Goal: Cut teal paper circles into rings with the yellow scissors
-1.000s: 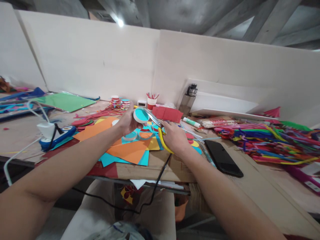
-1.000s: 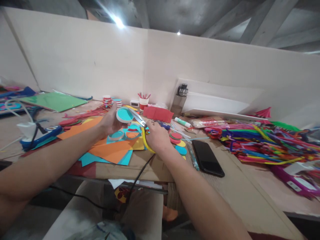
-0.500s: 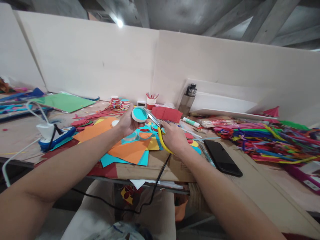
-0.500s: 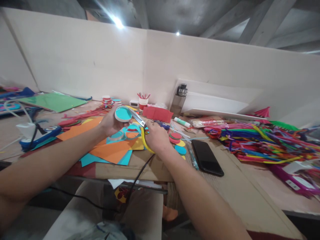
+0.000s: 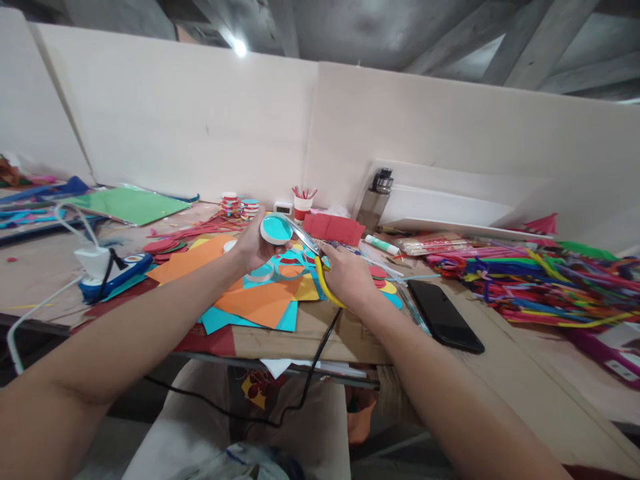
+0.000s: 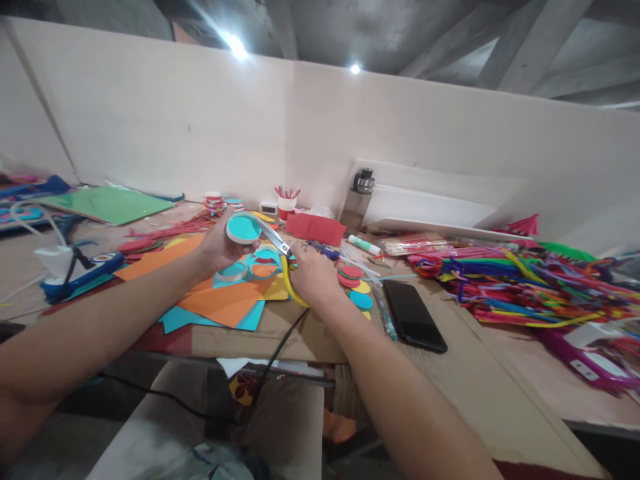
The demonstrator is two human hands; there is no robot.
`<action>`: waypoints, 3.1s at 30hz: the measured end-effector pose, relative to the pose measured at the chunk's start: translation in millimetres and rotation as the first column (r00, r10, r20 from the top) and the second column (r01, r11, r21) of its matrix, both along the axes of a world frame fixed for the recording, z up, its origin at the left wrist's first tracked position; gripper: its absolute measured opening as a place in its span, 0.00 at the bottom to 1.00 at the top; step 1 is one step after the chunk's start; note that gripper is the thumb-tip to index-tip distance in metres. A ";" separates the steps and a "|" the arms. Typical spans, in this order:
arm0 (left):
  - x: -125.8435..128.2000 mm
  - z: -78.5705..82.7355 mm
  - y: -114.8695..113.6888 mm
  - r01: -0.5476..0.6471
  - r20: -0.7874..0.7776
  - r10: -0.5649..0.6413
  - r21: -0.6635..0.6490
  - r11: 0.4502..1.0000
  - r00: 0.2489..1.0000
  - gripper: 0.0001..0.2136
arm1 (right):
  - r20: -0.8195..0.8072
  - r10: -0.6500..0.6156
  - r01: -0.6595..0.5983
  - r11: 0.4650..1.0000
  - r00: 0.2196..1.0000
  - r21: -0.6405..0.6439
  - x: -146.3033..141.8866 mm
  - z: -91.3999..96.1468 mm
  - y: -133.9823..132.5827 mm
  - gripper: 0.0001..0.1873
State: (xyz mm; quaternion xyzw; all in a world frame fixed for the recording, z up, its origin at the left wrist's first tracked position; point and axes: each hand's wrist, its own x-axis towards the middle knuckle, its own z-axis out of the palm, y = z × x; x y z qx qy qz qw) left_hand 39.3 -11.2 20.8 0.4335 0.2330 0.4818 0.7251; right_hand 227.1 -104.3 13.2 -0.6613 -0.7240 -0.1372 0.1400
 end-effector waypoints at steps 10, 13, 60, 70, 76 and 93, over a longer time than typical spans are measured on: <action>-1.0 -7.5 4.4 0.054 -0.044 -0.056 -0.037 0.998 0.997 0.28 | 0.028 -0.040 0.041 0.999 0.999 -0.026 1.8 -4.7 2.0 0.27; -0.6 -7.1 3.9 0.063 -0.052 -0.064 -0.033 0.997 0.997 0.29 | 0.034 -0.037 0.038 0.999 0.999 -0.029 3.6 -5.9 2.7 0.26; -0.9 -7.1 1.7 0.133 -0.071 -0.132 0.018 0.991 0.989 0.36 | 0.050 -0.019 0.019 1.000 0.999 0.018 1.4 -3.9 3.5 0.23; -4.9 -7.5 6.2 0.174 -0.100 -0.171 0.015 0.985 0.980 0.37 | 0.068 -0.053 0.054 0.999 0.996 -0.007 0.0 -3.2 1.4 0.24; 1.4 -6.1 -0.1 0.087 -0.012 -0.087 0.009 0.996 0.996 0.32 | 0.018 -0.094 0.094 0.996 0.995 -0.002 -1.5 -1.8 -0.4 0.20; 3.8 -6.7 -4.5 0.051 0.010 -0.051 0.001 0.999 0.999 0.30 | 0.025 -0.019 0.017 0.998 1.000 0.067 6.0 -14.1 8.3 0.20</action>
